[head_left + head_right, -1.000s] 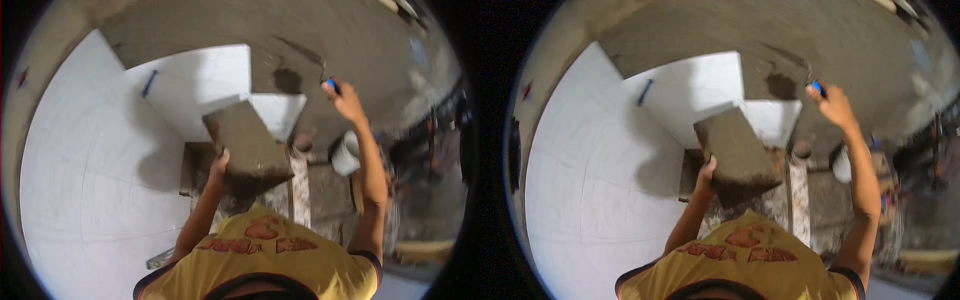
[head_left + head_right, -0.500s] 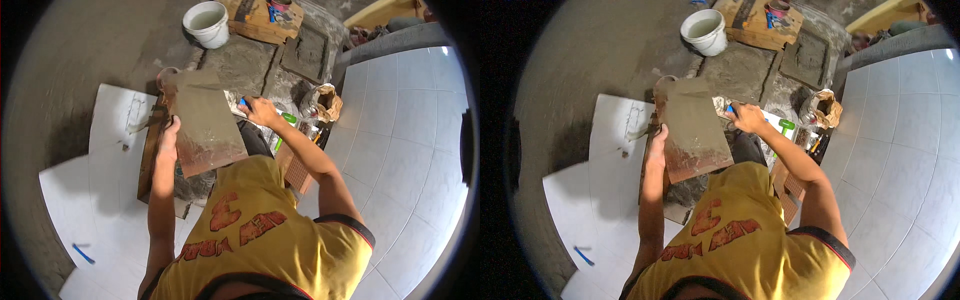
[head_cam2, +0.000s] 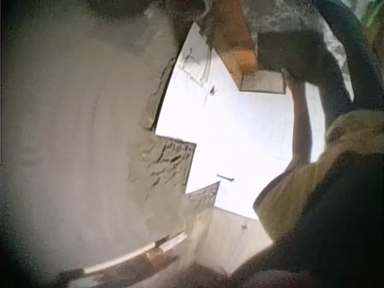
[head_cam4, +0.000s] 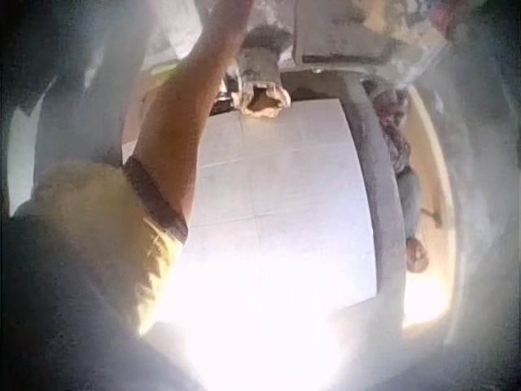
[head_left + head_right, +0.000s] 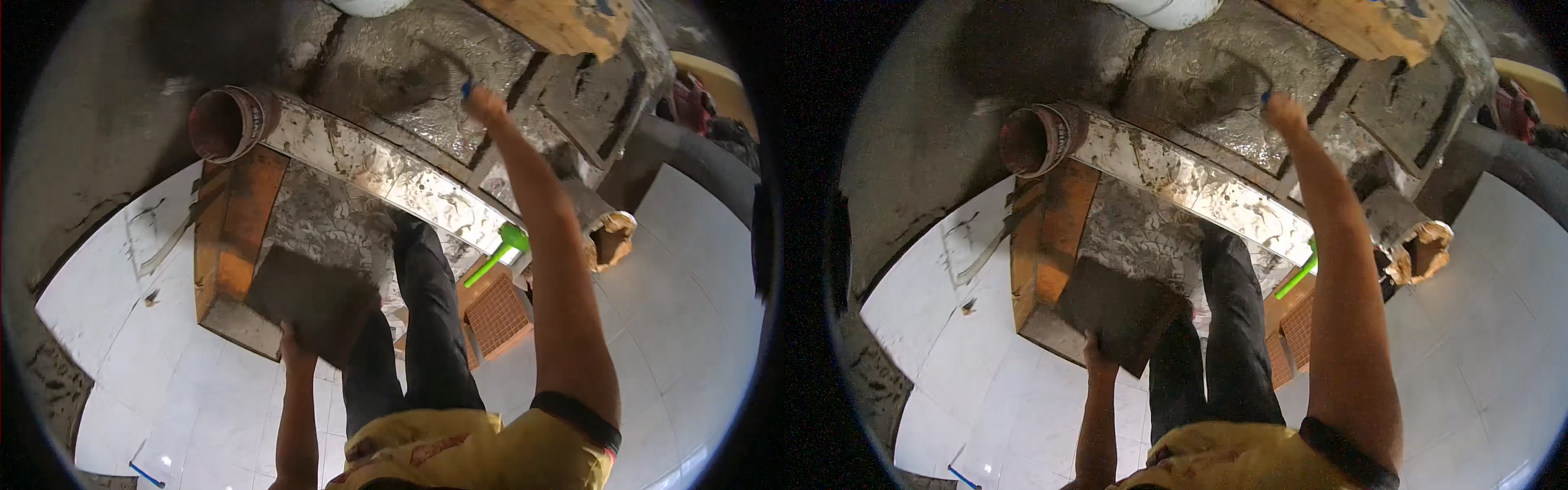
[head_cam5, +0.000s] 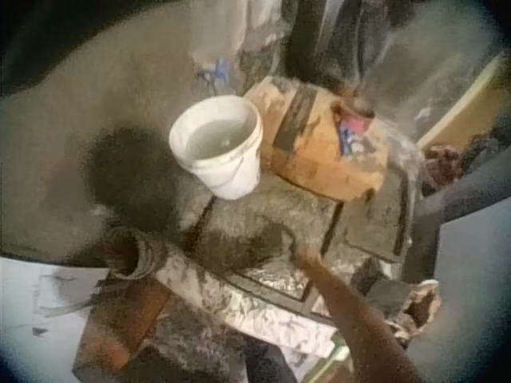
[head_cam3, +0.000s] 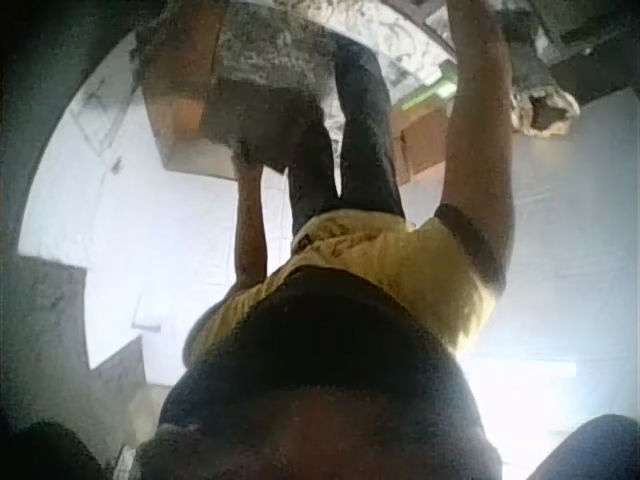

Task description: The person applies mortar onto the wall using a trowel and hawk, then positions and presses a tile onto the prepared wall area by hand.

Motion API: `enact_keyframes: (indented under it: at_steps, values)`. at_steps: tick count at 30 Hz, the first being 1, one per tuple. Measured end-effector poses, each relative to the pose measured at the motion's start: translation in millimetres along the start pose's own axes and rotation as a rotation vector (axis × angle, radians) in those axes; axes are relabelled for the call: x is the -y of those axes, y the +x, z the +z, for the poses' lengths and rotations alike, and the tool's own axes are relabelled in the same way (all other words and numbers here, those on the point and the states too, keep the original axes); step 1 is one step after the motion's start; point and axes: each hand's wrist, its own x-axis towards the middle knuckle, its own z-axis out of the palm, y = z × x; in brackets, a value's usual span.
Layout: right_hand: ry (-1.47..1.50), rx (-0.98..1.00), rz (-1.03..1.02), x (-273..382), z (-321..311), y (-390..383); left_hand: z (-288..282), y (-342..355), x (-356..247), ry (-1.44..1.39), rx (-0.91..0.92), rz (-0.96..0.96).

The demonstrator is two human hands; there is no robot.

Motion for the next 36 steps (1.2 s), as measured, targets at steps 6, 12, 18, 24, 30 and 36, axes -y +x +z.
enact_keyframes:
  at_steps: [6,12,18,24,30,36]
  values:
    - [-0.174,-0.232,-0.036,34,-39,153,-64,6,43,0.282,-0.148,-0.099]
    - [-0.148,-0.006,-0.208,-14,71,93,-70,41,80,-0.333,-0.222,-0.186]
    - [-0.252,-0.154,-0.281,-16,-2,47,-36,38,44,0.071,-0.133,-0.1]
    - [-0.314,-0.515,-0.469,45,-7,160,-3,78,57,-0.102,-0.042,-0.145]
    - [-0.234,-0.12,-0.402,-5,71,96,26,75,54,-0.204,-0.027,-0.101]
    - [-0.037,0.022,-0.187,-71,88,-32,-10,63,45,-0.157,-0.101,-0.122]
